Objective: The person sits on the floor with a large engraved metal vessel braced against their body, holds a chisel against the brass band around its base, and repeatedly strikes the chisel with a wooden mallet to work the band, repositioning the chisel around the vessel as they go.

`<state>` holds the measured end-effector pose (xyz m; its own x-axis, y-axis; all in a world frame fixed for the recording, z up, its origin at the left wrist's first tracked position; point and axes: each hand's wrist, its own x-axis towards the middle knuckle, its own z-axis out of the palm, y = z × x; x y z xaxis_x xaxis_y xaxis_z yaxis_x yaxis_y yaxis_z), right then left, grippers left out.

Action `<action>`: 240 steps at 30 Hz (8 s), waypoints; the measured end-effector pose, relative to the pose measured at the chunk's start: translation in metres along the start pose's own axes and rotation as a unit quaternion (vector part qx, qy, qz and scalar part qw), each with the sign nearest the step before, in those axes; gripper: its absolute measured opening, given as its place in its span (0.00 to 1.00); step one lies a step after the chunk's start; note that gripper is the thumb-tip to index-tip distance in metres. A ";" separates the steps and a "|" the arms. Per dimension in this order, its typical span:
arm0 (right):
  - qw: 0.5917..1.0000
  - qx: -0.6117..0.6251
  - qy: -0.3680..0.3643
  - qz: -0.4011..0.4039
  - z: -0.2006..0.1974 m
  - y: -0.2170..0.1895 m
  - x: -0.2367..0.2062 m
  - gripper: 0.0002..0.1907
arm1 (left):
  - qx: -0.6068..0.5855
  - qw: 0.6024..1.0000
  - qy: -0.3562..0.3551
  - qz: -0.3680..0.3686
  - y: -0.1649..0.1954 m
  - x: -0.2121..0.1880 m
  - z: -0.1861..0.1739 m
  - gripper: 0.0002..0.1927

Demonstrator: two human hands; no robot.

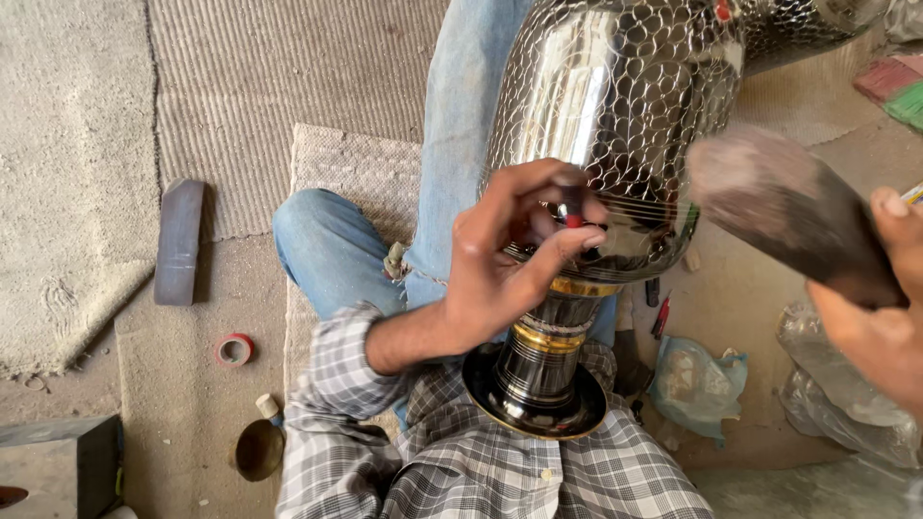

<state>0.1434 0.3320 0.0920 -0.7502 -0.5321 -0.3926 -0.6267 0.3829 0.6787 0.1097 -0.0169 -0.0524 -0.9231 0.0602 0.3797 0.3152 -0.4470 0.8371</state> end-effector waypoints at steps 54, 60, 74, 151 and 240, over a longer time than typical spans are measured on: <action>0.812 0.477 0.232 0.245 0.010 -0.086 -0.058 0.39 | 0.173 0.841 -0.478 0.187 0.008 0.079 -0.010 0.25; 0.779 0.488 0.278 0.280 0.042 -0.105 -0.061 0.40 | 0.098 0.890 -0.430 0.110 0.008 0.083 -0.002 0.26; 0.868 0.390 0.211 0.221 0.074 -0.098 -0.097 0.12 | 0.126 0.843 -0.498 0.158 0.014 0.097 -0.007 0.30; 0.759 0.528 0.251 0.286 0.028 -0.108 -0.048 0.11 | 0.130 0.824 -0.530 0.151 0.021 0.096 0.004 0.28; 0.719 0.631 -0.236 0.172 -0.006 0.059 0.094 0.14 | 0.214 0.972 0.079 0.059 0.003 -0.013 0.016 0.19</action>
<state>0.0371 0.3003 0.0988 -0.7079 -0.0413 -0.7051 0.1439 0.9689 -0.2013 0.1259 -0.0047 -0.0483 -0.8864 -0.1226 0.4463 0.4527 -0.0286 0.8912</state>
